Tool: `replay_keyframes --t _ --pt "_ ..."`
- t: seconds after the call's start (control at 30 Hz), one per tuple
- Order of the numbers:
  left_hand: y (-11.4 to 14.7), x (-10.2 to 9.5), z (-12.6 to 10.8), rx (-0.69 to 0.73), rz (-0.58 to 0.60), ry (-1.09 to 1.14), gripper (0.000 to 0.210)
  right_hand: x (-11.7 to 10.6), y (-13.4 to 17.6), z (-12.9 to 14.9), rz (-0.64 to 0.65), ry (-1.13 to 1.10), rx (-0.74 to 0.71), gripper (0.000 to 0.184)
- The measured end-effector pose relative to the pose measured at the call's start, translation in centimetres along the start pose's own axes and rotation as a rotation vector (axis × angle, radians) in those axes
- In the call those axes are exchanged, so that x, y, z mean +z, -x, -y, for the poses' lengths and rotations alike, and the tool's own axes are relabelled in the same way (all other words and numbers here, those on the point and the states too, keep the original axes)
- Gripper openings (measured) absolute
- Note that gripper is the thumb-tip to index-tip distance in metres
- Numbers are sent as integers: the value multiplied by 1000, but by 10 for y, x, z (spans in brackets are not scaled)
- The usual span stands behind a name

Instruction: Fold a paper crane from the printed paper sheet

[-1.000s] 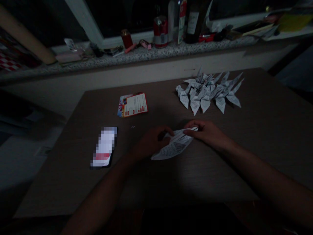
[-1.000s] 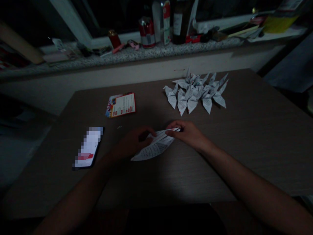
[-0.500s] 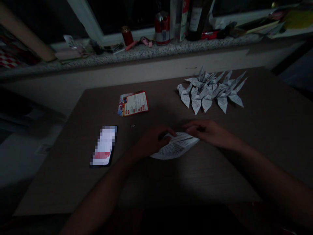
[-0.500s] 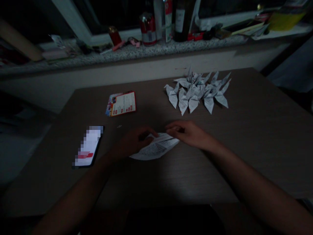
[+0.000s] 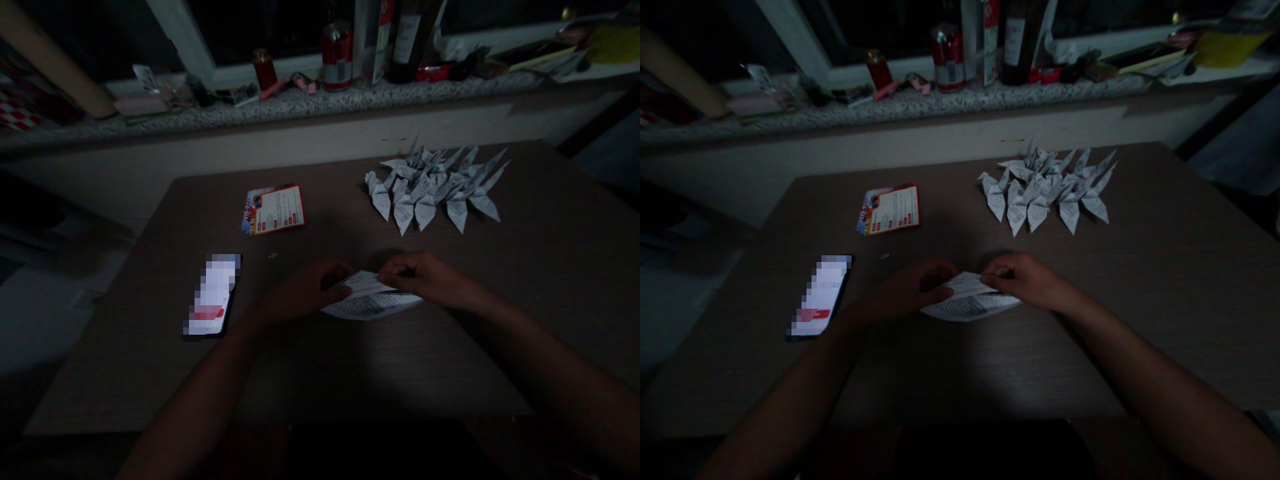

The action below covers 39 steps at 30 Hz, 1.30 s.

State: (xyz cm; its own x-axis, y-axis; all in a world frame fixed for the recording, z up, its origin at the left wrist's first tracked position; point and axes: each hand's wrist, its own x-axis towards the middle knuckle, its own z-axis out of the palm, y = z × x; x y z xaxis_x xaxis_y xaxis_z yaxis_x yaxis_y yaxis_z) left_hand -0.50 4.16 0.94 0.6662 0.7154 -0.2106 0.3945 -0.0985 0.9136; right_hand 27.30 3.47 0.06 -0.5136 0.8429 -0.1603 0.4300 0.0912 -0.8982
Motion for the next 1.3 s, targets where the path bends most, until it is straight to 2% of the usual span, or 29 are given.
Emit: replay_keyframes --t 0.13,0.23,0.37,0.53,0.6,0.7,0.9,1.17,1.3 --pt "-2 3 -5 28 -57 -134 25 5 -3 9 90 31 -18 34" --pt "-3 8 -10 36 -58 -151 23 11 -6 11 106 42 -26 31" --pt "-4 8 -12 31 -145 -120 24 16 -8 6 59 68 -14 30" --pt "-2 -4 -6 43 -272 -172 33 12 -6 -3 -19 -130 94 35" --pt "-3 -7 -2 57 -302 -179 29 11 -5 -5 -38 -182 138 36" --pt "-5 -9 2 57 -339 -163 23 12 -4 -7 -31 -204 125 34" --pt "-7 -5 -2 33 -330 -142 18 19 -4 -5 24 -234 107 37" --pt "-6 -4 4 53 -277 -111 19 22 -3 -3 11 -238 122 37" --pt "-8 -2 4 55 -305 -101 17 23 -3 -6 22 -256 122 36"
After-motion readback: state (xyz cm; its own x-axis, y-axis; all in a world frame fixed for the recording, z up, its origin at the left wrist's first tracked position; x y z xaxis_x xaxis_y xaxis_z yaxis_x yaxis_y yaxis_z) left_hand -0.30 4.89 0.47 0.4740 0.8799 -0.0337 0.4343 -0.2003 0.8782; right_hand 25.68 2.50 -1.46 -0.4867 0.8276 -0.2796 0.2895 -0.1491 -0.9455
